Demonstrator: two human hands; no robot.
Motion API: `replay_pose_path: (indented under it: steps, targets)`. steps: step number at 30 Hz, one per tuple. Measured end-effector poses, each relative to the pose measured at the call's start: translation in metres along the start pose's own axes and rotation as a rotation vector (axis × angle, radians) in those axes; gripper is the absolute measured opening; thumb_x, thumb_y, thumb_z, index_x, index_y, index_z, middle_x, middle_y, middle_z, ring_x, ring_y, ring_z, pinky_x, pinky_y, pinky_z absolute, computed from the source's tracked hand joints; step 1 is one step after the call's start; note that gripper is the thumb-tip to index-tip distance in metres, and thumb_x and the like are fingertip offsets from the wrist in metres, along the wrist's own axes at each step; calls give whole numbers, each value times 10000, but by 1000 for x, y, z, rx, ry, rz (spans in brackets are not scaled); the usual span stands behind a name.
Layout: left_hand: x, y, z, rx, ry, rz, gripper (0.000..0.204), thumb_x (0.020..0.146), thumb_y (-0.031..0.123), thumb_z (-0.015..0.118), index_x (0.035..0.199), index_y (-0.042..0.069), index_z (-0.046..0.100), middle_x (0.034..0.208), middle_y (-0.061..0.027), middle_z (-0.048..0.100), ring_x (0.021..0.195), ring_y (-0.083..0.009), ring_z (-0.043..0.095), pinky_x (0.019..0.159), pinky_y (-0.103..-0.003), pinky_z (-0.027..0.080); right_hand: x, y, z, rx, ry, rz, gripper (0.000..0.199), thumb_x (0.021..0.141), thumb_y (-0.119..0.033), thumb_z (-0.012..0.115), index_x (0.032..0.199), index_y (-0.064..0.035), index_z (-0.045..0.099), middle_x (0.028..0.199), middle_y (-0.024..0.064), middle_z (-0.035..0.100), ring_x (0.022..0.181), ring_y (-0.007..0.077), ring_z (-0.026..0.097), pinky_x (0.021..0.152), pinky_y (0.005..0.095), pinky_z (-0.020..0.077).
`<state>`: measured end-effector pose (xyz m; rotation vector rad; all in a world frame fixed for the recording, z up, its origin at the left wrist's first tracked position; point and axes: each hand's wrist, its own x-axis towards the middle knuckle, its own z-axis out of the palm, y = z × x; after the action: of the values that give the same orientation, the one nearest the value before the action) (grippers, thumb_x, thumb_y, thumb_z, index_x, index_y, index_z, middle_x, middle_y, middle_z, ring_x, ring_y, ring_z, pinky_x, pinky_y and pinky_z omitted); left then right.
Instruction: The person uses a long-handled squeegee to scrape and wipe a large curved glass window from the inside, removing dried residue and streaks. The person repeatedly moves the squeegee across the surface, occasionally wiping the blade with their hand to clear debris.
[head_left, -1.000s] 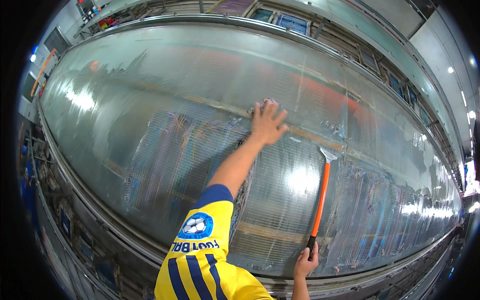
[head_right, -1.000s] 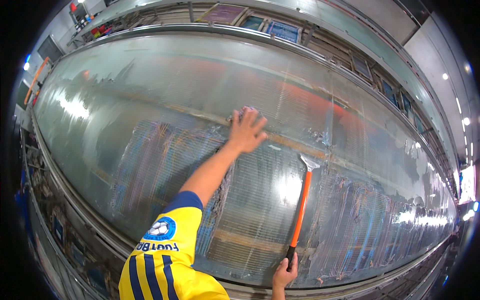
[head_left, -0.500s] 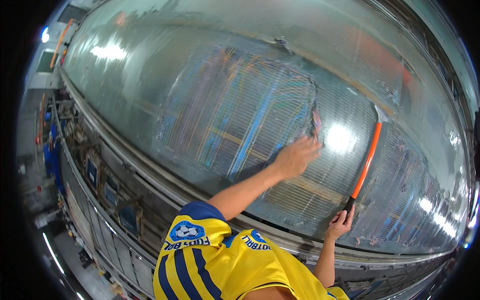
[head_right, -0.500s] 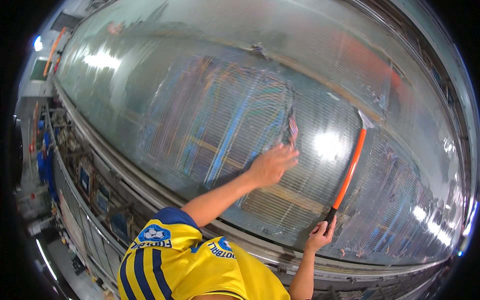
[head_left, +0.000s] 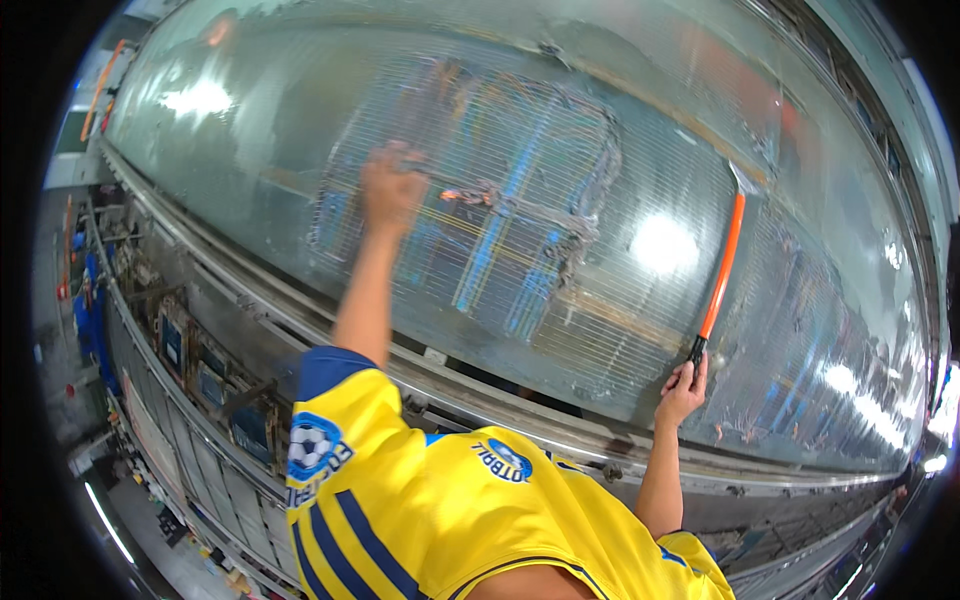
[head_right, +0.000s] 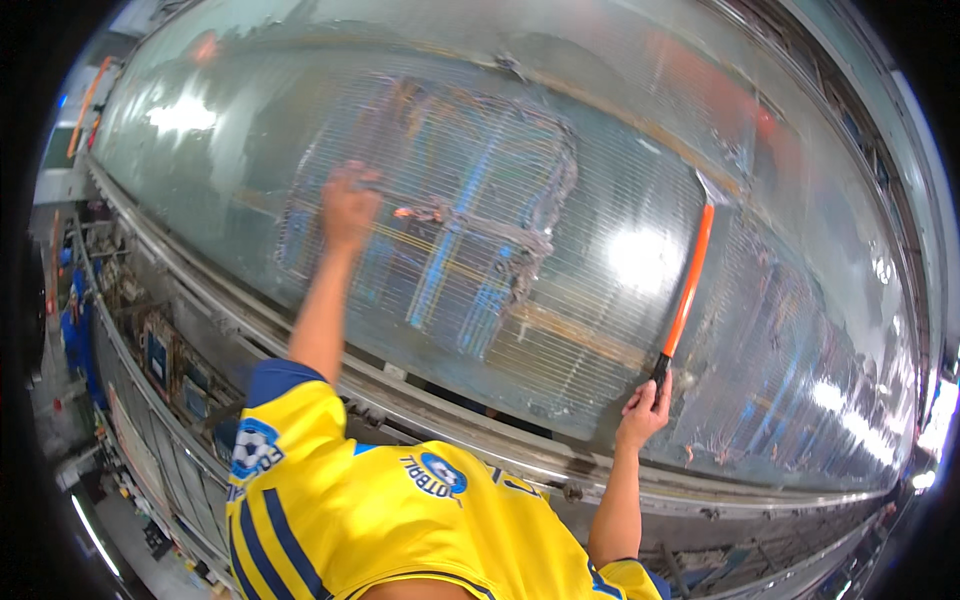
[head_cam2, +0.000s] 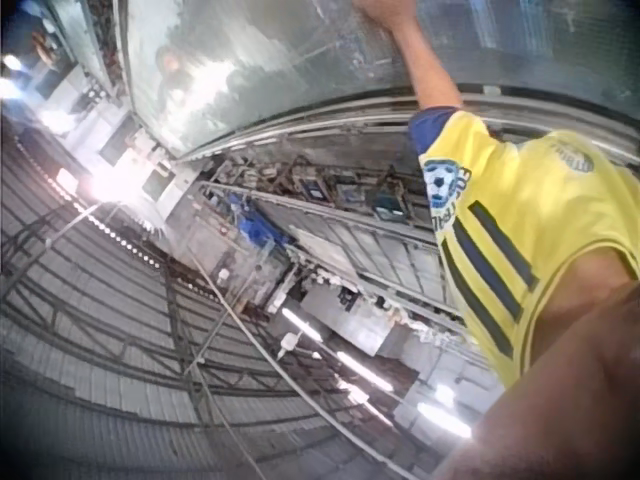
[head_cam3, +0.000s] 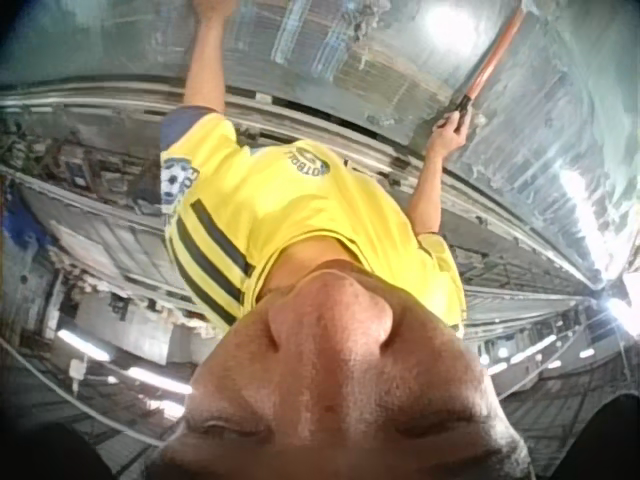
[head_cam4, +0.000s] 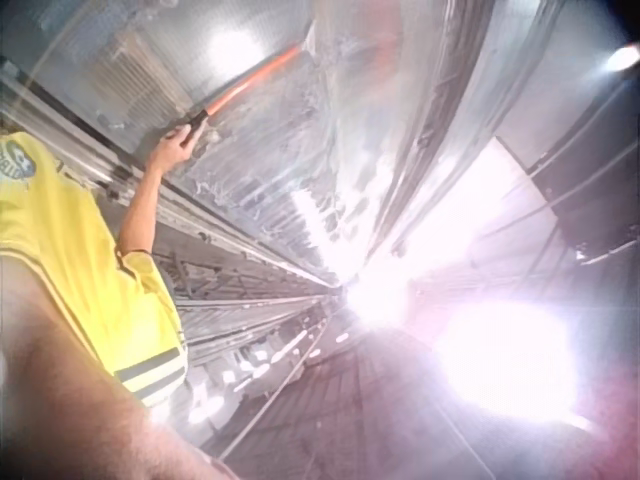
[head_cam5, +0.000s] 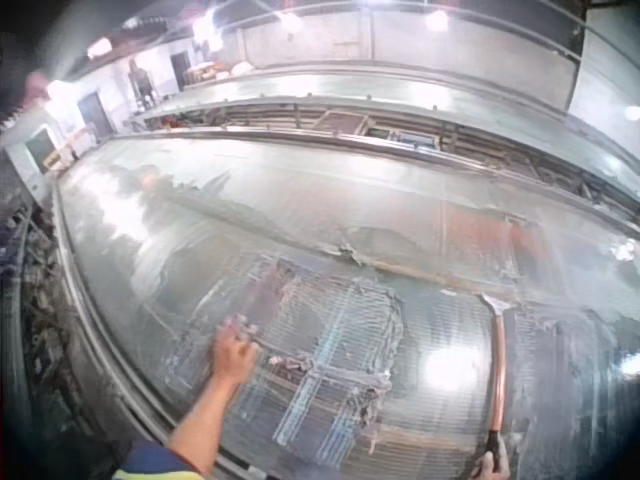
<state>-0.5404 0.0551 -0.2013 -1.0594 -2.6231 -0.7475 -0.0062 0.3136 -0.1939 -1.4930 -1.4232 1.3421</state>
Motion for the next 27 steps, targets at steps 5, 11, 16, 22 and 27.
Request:
replay_pose_path:
  steps: [5,11,16,22,27]
  targets:
    - [-59,229,56,-237,-239,84,478,868,469,719,1138,77,763,1606,-206,392,1499,-421,318,1228,-609,179,-11,-2,-2,40,-25,83,474,1052,-197,591,1496,-57,503,793,8,562,559,67,499,450,233,401]
    - [-89,271,103,-158,-230,288,202,956,188,594,1029,114,767,1440,-177,550,1379,-373,459,1080,-568,369,-28,-23,-24,38,-151,203,359,1049,-213,580,1360,-38,536,784,8,555,583,97,533,490,258,429]
    - [-26,162,82,6,-280,232,158,963,210,586,1094,164,662,882,-116,668,775,-328,695,632,-482,543,-65,-35,-44,37,-144,212,395,1052,-203,573,1396,-18,515,759,3,537,556,85,499,470,252,403]
    - [-1,37,8,212,-408,-63,238,1025,283,555,1202,145,635,940,-207,738,877,-411,725,736,-568,552,-104,-28,-63,61,-75,234,346,1051,-172,591,1361,-26,541,725,-13,524,510,50,447,419,222,354]
    - [-24,-18,-20,276,-367,-191,267,980,325,652,1138,110,677,1155,-260,667,1089,-433,652,880,-557,528,-142,-18,-101,97,-93,286,404,1015,-90,632,1396,2,535,766,-57,515,588,16,457,475,201,348]
